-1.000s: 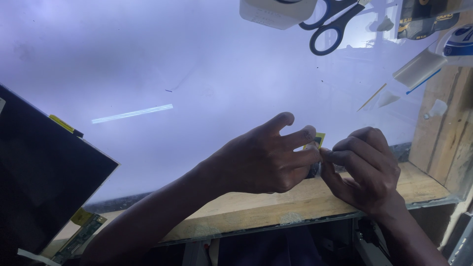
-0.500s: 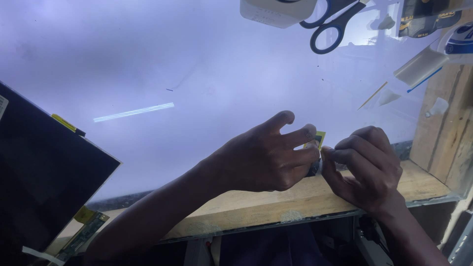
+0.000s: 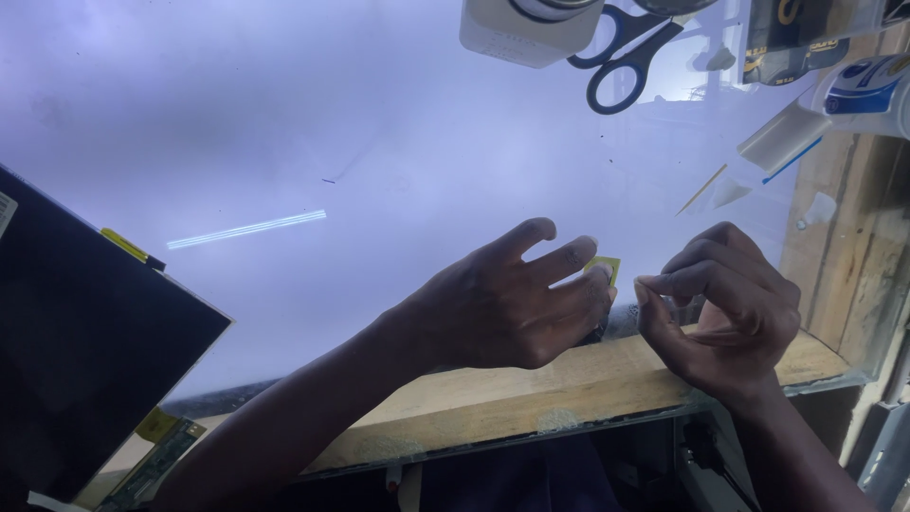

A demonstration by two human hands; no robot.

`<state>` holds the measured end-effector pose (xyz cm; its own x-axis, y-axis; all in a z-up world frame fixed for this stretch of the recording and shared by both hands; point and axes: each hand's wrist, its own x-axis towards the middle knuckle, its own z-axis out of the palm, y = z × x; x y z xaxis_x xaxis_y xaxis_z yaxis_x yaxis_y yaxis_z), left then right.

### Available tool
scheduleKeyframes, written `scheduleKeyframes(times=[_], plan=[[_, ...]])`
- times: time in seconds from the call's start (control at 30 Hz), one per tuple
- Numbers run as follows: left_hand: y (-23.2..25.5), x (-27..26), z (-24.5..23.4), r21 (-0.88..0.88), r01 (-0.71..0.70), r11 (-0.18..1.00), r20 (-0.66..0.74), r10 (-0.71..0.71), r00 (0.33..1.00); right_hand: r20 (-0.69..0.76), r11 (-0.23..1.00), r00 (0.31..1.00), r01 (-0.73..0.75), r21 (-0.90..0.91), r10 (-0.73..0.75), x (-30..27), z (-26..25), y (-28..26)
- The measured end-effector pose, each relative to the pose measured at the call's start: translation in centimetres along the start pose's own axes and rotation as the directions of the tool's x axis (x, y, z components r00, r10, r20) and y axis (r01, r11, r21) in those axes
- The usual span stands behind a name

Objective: Cleaning or applying adhesive to a small electronic ribbon cable connector using a fine tool on a workbench.

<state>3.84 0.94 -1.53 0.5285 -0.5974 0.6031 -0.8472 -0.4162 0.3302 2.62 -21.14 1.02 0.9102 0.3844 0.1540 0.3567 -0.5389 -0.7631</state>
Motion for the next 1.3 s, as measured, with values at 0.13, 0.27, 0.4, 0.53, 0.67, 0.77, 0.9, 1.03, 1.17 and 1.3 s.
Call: scheduleKeyframes(times=[0.13, 0.27, 0.4, 0.53, 0.67, 0.77, 0.9, 1.03, 1.17, 1.3], plan=[[-0.1, 0.0, 0.1, 0.062, 0.012, 0.998, 0.031, -0.014, 0.999, 0.015, 0.989, 0.993, 0.118, -0.087, -0.117, 0.4, 0.6, 0.2], [-0.1, -0.3, 0.5, 0.063, -0.007, 0.998, 0.049, 0.004, 0.999, 0.042, 0.972, 0.983, 0.184, -0.15, -0.179, 0.3, 0.8, 0.1], [-0.3, -0.4, 0.6, 0.041, 0.002, 0.999, 0.035, -0.004, 0.999, 0.104, 0.951, 0.967, 0.248, -0.183, -0.232, 0.3, 1.0, 0.6], [-0.3, -0.3, 0.5, 0.033, 0.019, 0.999, 0.039, -0.02, 0.999, 0.111, 0.941, 0.962, 0.269, -0.204, -0.251, 0.2, 1.2, 0.8], [-0.5, -0.5, 0.5, 0.038, 0.025, 0.999, 0.057, -0.027, 0.998, 0.07, 0.953, 0.975, 0.22, -0.21, -0.21, 0.2, 1.3, 0.7], [-0.4, -0.4, 0.5, 0.054, 0.027, 0.998, 0.068, -0.031, 0.997, 0.082, 0.949, 0.975, 0.218, -0.226, -0.205, 0.1, 1.2, 0.8], [-0.5, -0.3, 0.5, 0.038, 0.026, 0.999, 0.062, -0.029, 0.998, 0.029, 0.955, 0.986, 0.169, -0.244, -0.167, -0.1, 1.2, 0.7], [-0.5, -0.4, 0.5, 0.04, 0.02, 0.999, 0.063, -0.022, 0.998, 0.074, 0.945, 0.976, 0.215, -0.247, -0.203, -0.1, 1.4, 0.9], [-0.7, -0.1, 0.5, 0.009, 0.029, 1.0, 0.073, -0.03, 0.997, 0.045, 0.955, 0.982, 0.191, -0.225, -0.185, 0.3, 1.1, 0.9], [-0.5, 0.2, 0.3, 0.003, 0.049, 0.999, 0.053, -0.049, 0.997, 0.065, 0.96, 0.985, 0.173, -0.219, -0.163, 0.2, 1.1, 0.8]])
